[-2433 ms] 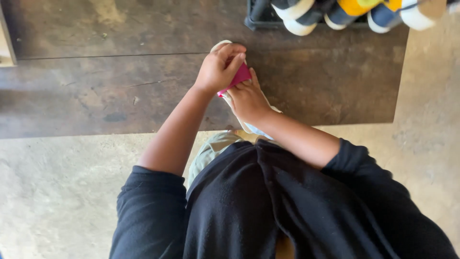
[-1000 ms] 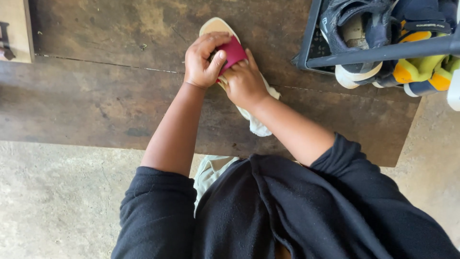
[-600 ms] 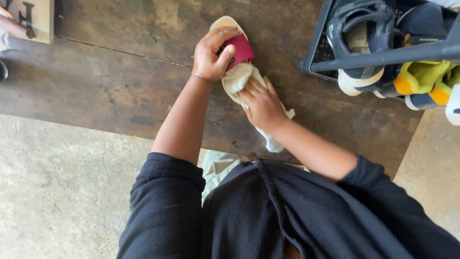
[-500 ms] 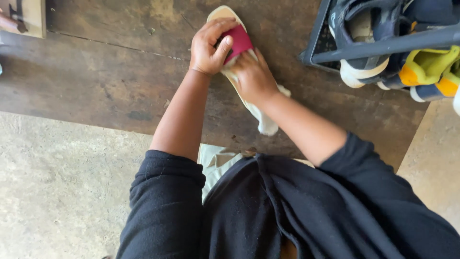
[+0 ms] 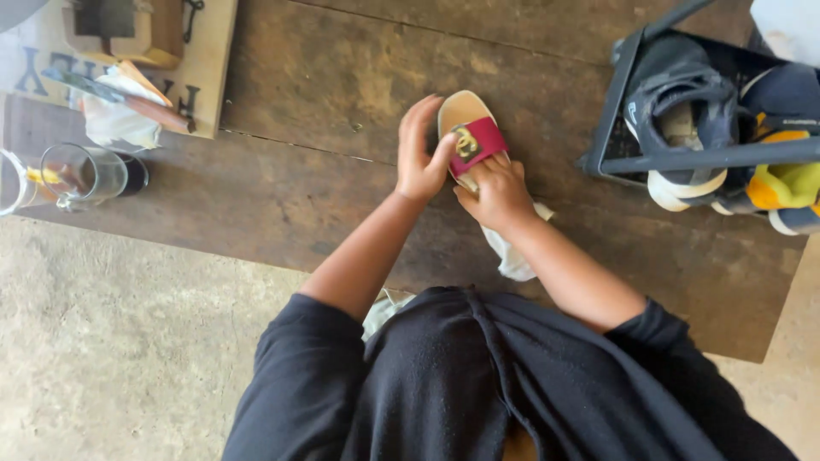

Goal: Cleaning and wiping down a pair of pink sandals with a white cloth.

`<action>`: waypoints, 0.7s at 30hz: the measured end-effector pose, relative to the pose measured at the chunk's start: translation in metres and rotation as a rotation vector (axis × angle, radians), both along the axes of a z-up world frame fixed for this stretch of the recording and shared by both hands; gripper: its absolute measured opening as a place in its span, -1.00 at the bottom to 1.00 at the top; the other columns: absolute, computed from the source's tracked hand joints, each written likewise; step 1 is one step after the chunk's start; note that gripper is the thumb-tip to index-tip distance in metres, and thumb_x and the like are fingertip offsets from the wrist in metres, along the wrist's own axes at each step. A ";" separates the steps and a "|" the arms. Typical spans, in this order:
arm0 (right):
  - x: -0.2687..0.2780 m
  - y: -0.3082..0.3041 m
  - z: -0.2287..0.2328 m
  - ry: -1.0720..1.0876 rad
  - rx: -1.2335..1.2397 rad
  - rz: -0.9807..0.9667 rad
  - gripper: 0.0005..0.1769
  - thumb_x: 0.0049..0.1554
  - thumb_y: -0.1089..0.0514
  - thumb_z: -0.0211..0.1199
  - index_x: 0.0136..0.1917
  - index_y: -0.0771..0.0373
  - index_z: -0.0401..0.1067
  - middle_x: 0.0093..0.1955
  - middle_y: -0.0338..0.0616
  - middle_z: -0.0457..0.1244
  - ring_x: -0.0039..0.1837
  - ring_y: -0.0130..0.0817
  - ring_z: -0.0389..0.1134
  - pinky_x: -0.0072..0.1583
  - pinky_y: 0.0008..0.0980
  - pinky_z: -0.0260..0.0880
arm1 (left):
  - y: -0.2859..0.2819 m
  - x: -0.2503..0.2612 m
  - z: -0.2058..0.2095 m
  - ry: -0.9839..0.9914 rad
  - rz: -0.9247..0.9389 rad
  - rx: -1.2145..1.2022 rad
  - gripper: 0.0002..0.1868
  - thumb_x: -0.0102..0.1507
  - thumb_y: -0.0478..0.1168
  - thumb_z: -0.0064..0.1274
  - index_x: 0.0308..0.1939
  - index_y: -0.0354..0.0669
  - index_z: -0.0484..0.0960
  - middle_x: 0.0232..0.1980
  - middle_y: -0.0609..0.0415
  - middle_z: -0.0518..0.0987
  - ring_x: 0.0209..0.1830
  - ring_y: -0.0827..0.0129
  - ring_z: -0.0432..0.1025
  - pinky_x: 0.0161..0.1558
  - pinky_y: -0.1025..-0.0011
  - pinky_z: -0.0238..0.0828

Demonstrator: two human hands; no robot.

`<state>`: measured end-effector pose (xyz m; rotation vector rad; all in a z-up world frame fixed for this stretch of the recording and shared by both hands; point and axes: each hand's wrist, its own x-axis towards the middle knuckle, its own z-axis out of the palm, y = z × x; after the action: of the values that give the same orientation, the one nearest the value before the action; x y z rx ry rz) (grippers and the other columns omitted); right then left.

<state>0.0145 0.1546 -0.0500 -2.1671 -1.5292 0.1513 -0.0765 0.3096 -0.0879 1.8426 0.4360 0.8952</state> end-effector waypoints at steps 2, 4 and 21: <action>-0.008 0.004 0.011 0.093 0.117 -0.008 -0.45 0.02 0.02 0.44 0.24 0.25 0.46 0.21 0.09 0.33 0.32 0.10 0.31 0.24 0.05 0.26 | -0.010 -0.016 -0.010 -0.063 0.019 -0.180 -0.36 0.37 -0.05 0.12 0.45 -0.13 0.27 0.43 -0.16 0.38 0.46 0.04 0.30 0.41 0.20 0.29; -0.019 0.016 0.035 0.194 0.236 -0.012 -0.43 0.08 0.05 0.42 0.30 0.30 0.43 0.24 0.14 0.31 0.33 0.14 0.30 0.35 0.06 0.29 | -0.017 -0.031 -0.008 -0.123 0.037 -0.356 -0.29 0.37 -0.03 0.11 0.50 -0.11 0.16 0.45 -0.15 0.34 0.46 0.07 0.27 0.41 0.19 0.27; -0.043 -0.031 0.087 0.897 0.026 0.317 -0.77 0.25 0.19 0.14 0.07 0.29 0.55 -0.21 -0.11 0.38 -0.26 -0.35 0.32 -0.21 -0.36 0.37 | 0.057 -0.146 0.113 -0.362 0.022 -1.113 0.07 0.24 0.58 -0.66 0.37 -0.21 0.37 0.06 -0.16 0.62 -0.08 0.15 0.57 -0.10 0.10 0.58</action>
<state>-0.0288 0.1235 0.0367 -1.4594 -1.2688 1.0366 -0.2229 0.3663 0.0253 0.6491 0.5641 0.7371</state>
